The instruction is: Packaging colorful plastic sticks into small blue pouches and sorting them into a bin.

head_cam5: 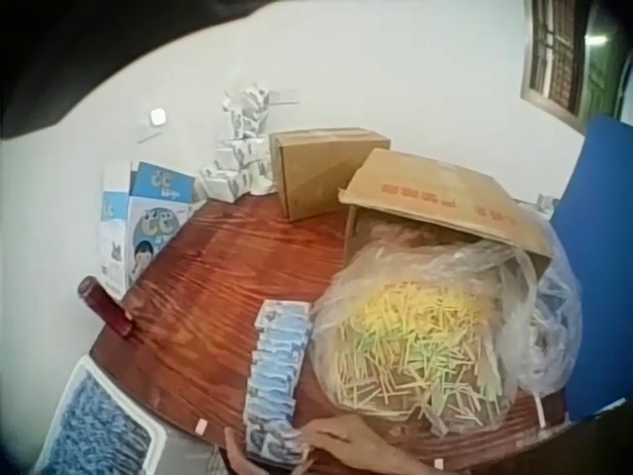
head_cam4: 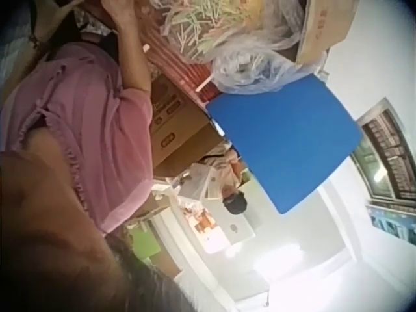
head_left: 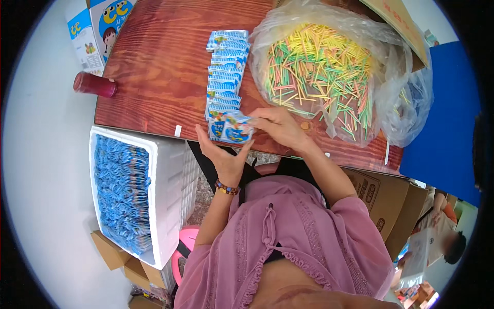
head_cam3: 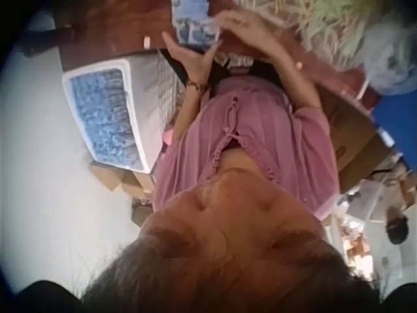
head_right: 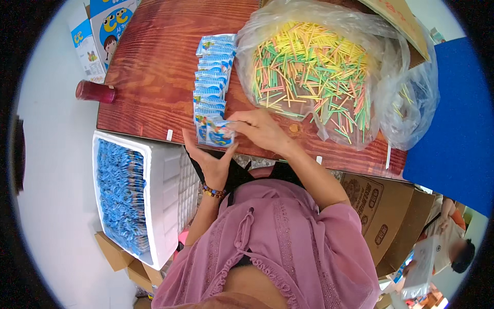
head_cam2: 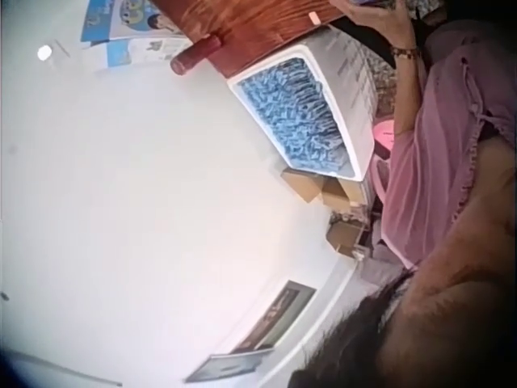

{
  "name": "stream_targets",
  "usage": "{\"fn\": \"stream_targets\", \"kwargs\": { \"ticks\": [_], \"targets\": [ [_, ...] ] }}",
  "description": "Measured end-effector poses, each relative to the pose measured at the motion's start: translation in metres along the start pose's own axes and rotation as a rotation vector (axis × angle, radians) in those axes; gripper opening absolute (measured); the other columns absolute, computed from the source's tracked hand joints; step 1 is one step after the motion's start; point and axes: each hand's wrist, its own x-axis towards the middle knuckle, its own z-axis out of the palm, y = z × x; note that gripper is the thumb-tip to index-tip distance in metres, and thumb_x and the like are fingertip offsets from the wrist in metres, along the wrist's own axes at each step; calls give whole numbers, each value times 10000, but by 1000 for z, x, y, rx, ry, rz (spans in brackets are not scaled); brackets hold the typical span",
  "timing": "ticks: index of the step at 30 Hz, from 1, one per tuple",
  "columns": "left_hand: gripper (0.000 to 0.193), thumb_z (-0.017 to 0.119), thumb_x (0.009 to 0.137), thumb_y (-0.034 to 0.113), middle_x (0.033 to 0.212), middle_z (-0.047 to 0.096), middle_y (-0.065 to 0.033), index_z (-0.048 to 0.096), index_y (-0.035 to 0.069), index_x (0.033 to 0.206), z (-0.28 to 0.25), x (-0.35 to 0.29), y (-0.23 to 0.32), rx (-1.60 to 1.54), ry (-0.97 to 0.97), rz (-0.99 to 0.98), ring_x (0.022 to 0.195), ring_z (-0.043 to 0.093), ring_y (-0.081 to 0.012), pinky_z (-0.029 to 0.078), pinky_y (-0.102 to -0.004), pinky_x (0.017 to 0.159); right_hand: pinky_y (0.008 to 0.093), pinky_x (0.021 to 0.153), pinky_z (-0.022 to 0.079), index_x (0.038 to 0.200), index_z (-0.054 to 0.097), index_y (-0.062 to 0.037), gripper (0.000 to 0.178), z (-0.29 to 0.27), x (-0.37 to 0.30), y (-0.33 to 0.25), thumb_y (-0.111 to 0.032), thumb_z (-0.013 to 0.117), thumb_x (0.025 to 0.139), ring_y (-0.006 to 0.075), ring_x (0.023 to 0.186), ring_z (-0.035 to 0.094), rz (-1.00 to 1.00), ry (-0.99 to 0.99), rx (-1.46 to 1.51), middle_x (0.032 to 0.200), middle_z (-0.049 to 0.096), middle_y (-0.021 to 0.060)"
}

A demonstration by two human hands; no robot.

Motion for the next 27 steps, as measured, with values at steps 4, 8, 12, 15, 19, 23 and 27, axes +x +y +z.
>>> {"fn": "stream_targets", "kwargs": {
  "ticks": [4, 8, 12, 15, 19, 23, 27],
  "targets": [
    [1136, 868, 586, 270, 1425, 285, -312, 176, -82, 1414, 6, 32, -6, 172, -41, -1, 1337, 270, -450, 214, -510, 1102, 318, 718, 492, 967, 675, -14, 230, 33, 33, 28, -214, 587, 896, 220, 776, 650, 16, 17, -59, 851, 682, 133],
    [1095, 860, 597, 215, 1382, 373, -270, 194, -71, 1418, 16, 46, -5, 368, -68, -29, 1303, 352, -403, 265, -506, 1080, 371, 705, 494, 954, 672, -44, 228, 35, 42, 32, -243, 600, 870, 286, 792, 639, -109, 42, -389, 877, 666, 145],
    [1062, 838, 637, 174, 1373, 377, -287, 171, -67, 1427, 15, 60, 1, 240, -110, -121, 1242, 396, -429, 292, -505, 1063, 354, 748, 486, 995, 649, -20, 194, 6, 69, 2, -172, 588, 892, 300, 866, 620, -242, 88, -551, 942, 641, 142],
    [1058, 832, 648, 165, 1379, 363, -299, 158, -70, 1430, 17, 61, -1, 225, -79, -99, 1234, 389, -450, 300, -503, 1060, 390, 796, 478, 1034, 614, -2, 213, -30, 130, -8, -160, 569, 897, 350, 951, 588, -447, 329, -772, 1007, 614, 165],
    [1049, 825, 659, 159, 1367, 368, -303, 153, -74, 1429, 22, 62, -4, 169, -47, -93, 1233, 377, -462, 305, -498, 1057, 406, 855, 474, 1133, 577, 1, 280, -57, 195, -10, -130, 553, 887, 366, 1041, 567, -245, 269, -1074, 1129, 591, 186],
    [1037, 819, 667, 142, 1317, 390, -284, 153, -69, 1433, 21, 61, -6, 139, -47, -104, 1215, 386, -446, 325, -478, 1035, 385, 947, 439, 1202, 562, -8, 374, -67, 222, -13, -200, 560, 880, 333, 1140, 541, 18, -84, -1141, 1223, 568, 192],
    [993, 815, 672, 115, 1295, 382, -261, 194, -46, 1430, 20, 62, -9, 155, -41, -73, 1187, 407, -429, 348, -459, 1011, 385, 973, 414, 1203, 563, 1, 426, -82, 224, -4, -281, 569, 884, 307, 1167, 529, 40, -149, -992, 1229, 573, 183]
  ]
}}
